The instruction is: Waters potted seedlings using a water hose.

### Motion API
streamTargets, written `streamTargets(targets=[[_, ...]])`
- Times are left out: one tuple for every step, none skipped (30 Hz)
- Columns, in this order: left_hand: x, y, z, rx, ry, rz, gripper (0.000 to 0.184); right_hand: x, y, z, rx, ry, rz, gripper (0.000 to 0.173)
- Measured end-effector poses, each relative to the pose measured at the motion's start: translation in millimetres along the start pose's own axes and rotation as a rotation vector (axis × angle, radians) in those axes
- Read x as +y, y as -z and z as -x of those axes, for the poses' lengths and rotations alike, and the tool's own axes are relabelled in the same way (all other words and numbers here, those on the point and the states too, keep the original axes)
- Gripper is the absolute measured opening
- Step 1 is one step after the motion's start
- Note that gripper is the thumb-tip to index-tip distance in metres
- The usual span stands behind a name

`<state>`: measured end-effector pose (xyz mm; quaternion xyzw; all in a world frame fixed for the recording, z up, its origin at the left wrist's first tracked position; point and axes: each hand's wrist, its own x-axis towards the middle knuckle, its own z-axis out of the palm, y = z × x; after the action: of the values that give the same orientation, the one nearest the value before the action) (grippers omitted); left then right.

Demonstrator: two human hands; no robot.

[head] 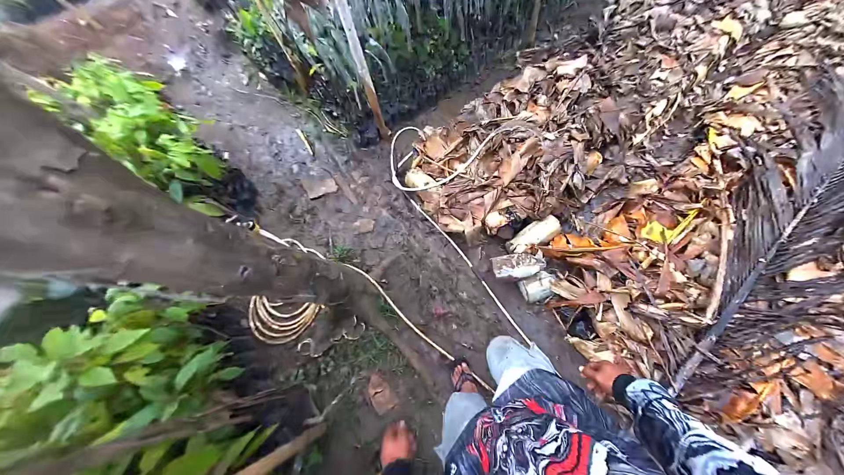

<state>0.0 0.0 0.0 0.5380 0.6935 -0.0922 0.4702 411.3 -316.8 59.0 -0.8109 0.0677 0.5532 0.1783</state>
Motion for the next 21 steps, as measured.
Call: streamTargets(targets=[[68, 19, -11, -0.001, -0.075, 0.047, 0.044, -21, 3, -5, -0.003, -0.005, -0.019, 0.044], [130, 34, -24, 0.002, -0.162, 0.076, 0.042, -43, 8, -12, -0.009, -0.009, -0.035, 0.044], [186, 44, -39, 0.004, -0.244, 0.093, 0.042, -66, 13, -22, -0.010, -0.013, -0.053, 0.044], [236, 50, -55, 0.006, -0.313, 0.088, 0.044, -89, 18, -35, -0.007, -0.017, -0.077, 0.044], [280, 53, -74, 0.002, -0.370, 0.044, 0.048, -112, 24, -50, -0.001, -0.020, -0.095, 0.044], [317, 52, -95, -0.003, -0.407, -0.027, 0.052, -137, 31, -65, 0.000, -0.023, -0.115, 0.044], [350, 50, -119, -0.009, -0.424, -0.110, 0.055, -165, 38, -80, -0.002, -0.026, -0.134, 0.045], [380, 47, -142, -0.014, -0.427, -0.195, 0.057, -193, 47, -97, -0.009, -0.030, -0.144, 0.046], [407, 41, -163, -0.024, -0.416, -0.263, 0.058, -221, 58, -116, -0.004, -0.031, -0.151, 0.045], [429, 37, -182, -0.036, -0.394, -0.315, 0.058, -247, 69, -135, 0.003, -0.031, -0.161, 0.044], [449, 35, -197, -0.041, -0.362, -0.364, 0.058, -272, 78, -155, 0.005, -0.033, -0.176, 0.044], [474, 34, -213, -0.030, -0.340, -0.396, 0.057, -303, 93, -175, 0.011, -0.027, -0.189, 0.044], [506, 31, -233, -0.013, -0.324, -0.412, 0.056, -338, 114, -197, 0.022, -0.009, -0.196, 0.044], [526, 29, -247, -0.005, -0.302, -0.426, 0.056, -363, 130, -212, 0.024, -0.011, -0.202, 0.043], [538, 32, -253, -0.005, -0.279, -0.423, 0.055, -382, 140, -219, 0.016, -0.041, -0.195, 0.043], [558, 35, -261, 0.009, -0.289, -0.389, 0.054, -410, 153, -228, 0.032, -0.055, -0.196, 0.042], [583, 36, -272, 0.029, -0.325, -0.338, 0.051, -444, 169, -240, 0.056, -0.050, -0.203, 0.041], [605, 37, -281, 0.045, -0.356, -0.289, 0.049, -475, 182, -249, 0.074, -0.038, -0.208, 0.041], [622, 41, -289, 0.059, -0.381, -0.253, 0.048, -504, 189, -257, 0.090, -0.020, -0.202, 0.040], [637, 47, -299, 0.080, -0.404, -0.221, 0.047, -535, 193, -262, 0.090, -0.003, -0.191, 0.040], [650, 56, -310, 0.106, -0.424, -0.185, 0.045, -565, 193, -270, 0.079, 0.012, -0.170, 0.041]])
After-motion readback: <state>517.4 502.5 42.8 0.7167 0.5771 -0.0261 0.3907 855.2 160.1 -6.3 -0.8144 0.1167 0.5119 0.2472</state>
